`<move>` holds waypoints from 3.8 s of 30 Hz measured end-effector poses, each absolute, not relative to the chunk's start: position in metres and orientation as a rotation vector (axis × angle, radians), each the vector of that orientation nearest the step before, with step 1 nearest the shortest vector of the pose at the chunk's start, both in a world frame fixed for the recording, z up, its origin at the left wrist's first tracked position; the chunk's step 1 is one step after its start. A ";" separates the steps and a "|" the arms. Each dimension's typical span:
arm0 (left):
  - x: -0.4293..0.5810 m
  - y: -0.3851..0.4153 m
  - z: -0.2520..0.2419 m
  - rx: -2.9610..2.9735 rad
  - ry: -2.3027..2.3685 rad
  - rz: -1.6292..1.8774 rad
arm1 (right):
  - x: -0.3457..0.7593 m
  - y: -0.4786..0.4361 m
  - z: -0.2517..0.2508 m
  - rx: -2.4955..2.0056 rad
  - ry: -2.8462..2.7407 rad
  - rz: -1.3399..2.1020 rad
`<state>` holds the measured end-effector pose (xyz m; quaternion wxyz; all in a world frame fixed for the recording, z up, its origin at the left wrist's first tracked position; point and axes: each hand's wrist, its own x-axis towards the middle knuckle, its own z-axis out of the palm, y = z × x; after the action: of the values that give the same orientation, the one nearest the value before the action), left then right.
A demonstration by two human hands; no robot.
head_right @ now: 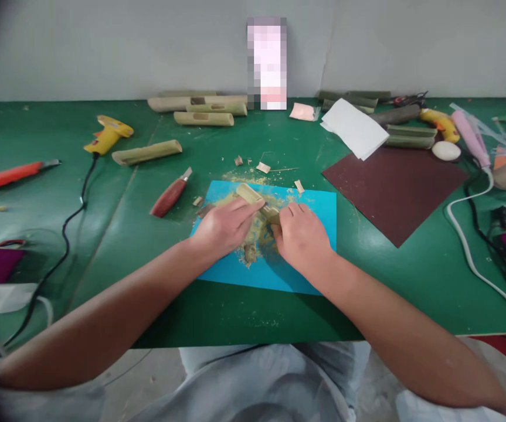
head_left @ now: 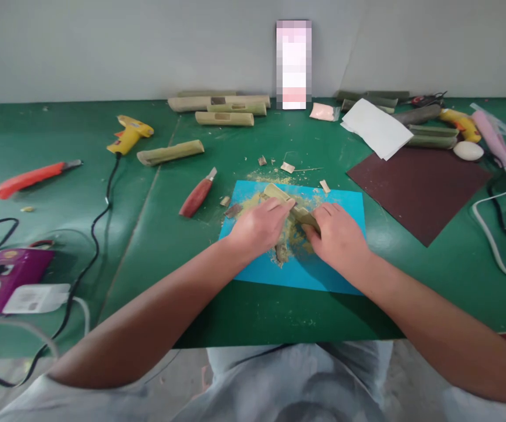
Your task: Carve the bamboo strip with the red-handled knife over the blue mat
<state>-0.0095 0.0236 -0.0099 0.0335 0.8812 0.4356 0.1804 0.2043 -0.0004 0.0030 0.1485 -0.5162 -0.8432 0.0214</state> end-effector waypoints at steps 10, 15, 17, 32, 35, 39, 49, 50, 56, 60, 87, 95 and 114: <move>-0.006 0.023 -0.008 2.673 1.383 0.495 | 0.204 -0.001 0.003 -1.490 -2.427 0.047; -0.007 0.022 -0.007 2.719 1.392 0.506 | 0.202 -0.002 0.003 -1.487 -2.461 0.011; -0.005 0.024 -0.006 2.731 1.406 0.464 | 0.202 -0.002 0.004 -1.488 -2.462 0.016; -0.006 0.014 -0.005 2.776 1.368 0.415 | 0.201 -0.003 0.003 -1.471 -2.452 0.049; -0.006 0.011 -0.005 2.781 1.387 0.382 | 0.201 -0.002 0.004 -1.478 -2.475 0.039; 0.000 0.014 -0.004 2.729 1.387 0.362 | 0.202 -0.002 0.004 -1.484 -2.478 0.038; 0.003 0.014 -0.007 2.705 1.383 0.387 | 0.202 -0.002 0.002 -1.457 -2.478 0.010; 0.003 0.014 -0.007 2.706 1.376 0.399 | 0.202 -0.002 0.002 -1.456 -2.482 0.016; -0.009 0.004 -0.004 2.779 1.373 0.415 | 0.202 0.000 0.005 -1.466 -2.479 0.071; -0.004 0.011 -0.006 2.765 1.380 0.443 | 0.201 0.001 0.008 -1.502 -2.507 0.074; -0.005 0.017 -0.016 2.736 1.282 0.572 | 0.204 0.001 0.002 -1.466 -2.451 0.036; 0.001 0.020 -0.018 2.711 1.354 0.577 | 0.203 0.001 0.003 -1.460 -2.469 0.033; 0.000 0.018 -0.015 2.697 1.289 0.568 | 0.200 -0.004 0.004 -1.474 -2.544 -0.057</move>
<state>-0.0001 0.0182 -0.0148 0.0493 0.8853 0.4232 0.1864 0.1996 -0.0040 0.0036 0.1001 -0.4988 -0.8607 -0.0194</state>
